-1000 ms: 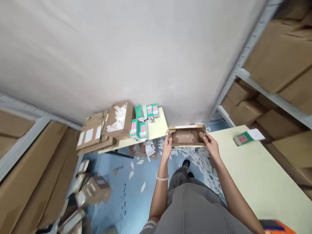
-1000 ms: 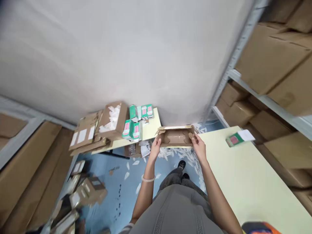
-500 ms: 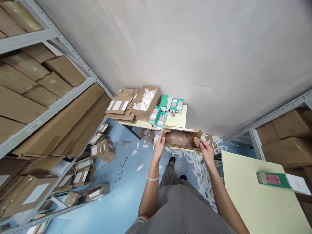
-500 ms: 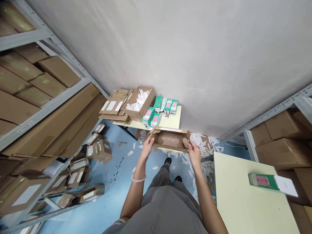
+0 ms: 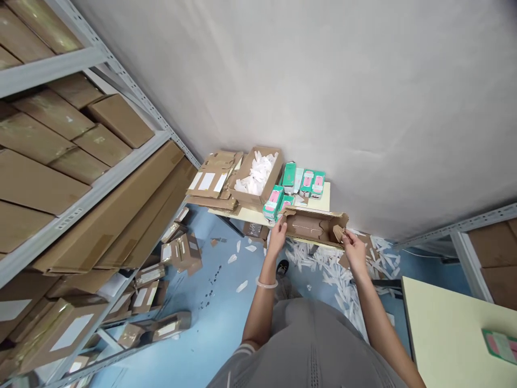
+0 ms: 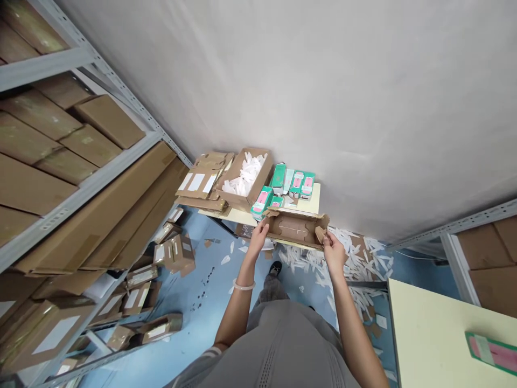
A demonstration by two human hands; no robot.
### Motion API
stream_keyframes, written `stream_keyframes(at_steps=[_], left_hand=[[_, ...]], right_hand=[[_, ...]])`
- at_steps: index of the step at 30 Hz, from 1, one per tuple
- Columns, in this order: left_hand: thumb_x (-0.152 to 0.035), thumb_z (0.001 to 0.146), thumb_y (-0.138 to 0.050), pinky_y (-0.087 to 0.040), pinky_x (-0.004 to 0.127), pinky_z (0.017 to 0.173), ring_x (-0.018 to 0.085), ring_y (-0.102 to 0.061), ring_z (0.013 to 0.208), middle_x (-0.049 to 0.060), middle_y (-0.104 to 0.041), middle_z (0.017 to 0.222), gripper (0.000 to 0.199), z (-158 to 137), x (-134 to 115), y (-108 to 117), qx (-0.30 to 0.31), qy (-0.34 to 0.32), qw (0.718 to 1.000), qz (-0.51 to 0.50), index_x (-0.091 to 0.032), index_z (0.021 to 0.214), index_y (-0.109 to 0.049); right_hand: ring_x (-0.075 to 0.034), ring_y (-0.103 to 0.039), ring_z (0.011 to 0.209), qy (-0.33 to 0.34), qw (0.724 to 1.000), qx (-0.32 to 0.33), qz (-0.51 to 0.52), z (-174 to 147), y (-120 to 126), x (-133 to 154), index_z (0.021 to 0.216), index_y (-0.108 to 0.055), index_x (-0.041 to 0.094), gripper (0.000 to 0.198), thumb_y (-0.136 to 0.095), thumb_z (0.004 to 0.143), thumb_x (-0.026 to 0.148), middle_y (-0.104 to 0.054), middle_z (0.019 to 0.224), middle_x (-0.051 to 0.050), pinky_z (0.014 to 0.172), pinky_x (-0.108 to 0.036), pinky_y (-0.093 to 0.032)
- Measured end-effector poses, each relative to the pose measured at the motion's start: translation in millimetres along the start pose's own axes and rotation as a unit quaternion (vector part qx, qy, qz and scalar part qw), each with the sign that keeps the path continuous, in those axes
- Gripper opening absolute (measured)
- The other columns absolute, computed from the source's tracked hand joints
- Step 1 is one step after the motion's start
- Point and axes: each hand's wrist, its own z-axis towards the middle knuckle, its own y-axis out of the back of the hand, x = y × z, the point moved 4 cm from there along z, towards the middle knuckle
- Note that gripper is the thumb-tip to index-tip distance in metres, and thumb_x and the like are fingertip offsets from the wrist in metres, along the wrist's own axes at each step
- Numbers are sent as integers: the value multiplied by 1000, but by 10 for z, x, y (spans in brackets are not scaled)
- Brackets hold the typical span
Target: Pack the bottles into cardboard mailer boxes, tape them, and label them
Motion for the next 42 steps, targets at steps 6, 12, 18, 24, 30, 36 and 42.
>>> stream_keyframes(at_steps=[6,12,18,24,30,36,42], left_hand=[[-35,96,-47,-28,39,121,22,-39,143,11,-46,152,49,814,6,309,55,-11,998,14,-16,141,-51],[-34,95,-49,-34,37,117,23,-44,140,10,-52,148,46,1233,-132,470,145,16,985,89,-18,138,-54],[-35,100,-37,-48,35,100,22,-65,111,8,-72,116,37,1664,-417,1078,50,-14,975,216,-19,115,-67],[-28,97,-46,-44,34,101,27,-56,126,18,-57,137,44,2332,-364,1509,-33,47,907,418,-15,138,-50],[-23,87,-59,-46,39,99,32,-56,126,21,-45,147,61,2558,-22,1289,47,113,880,459,-21,146,-43],[-13,87,-53,-48,36,97,28,-65,114,25,-52,137,48,2586,50,1174,52,96,901,421,-13,135,-55],[-7,89,-40,-46,38,101,28,-61,120,21,-64,122,43,2546,-41,1182,14,54,911,409,-14,125,-62]], right_hand=[[-32,-65,112,-7,1000,-8,-7,283,-646,196,120,-70,9,61,-50,76,46,-70,120,-19,99,-44,-46],[-33,-64,114,-41,997,-19,-61,471,-938,186,124,-68,10,62,-47,77,45,-70,121,-19,100,-46,-45],[-34,-65,111,-63,991,-24,-117,480,-1027,59,122,-70,12,62,-46,77,46,-73,114,-17,95,-45,-49],[-32,-68,104,-79,991,-50,-94,469,-1033,-38,120,-71,14,59,-49,75,46,-75,110,-16,92,-43,-50],[-33,-67,102,-72,987,-48,-132,484,-1036,66,120,-72,13,59,-47,77,45,-75,108,-16,90,-43,-50],[-33,-68,97,-64,981,-56,-173,432,-1035,198,119,-72,13,57,-47,78,41,-76,104,-17,83,-42,-51],[-32,-69,94,-58,981,-47,-177,386,-1042,242,123,-70,14,58,-44,79,41,-76,103,-16,84,-42,-50]])
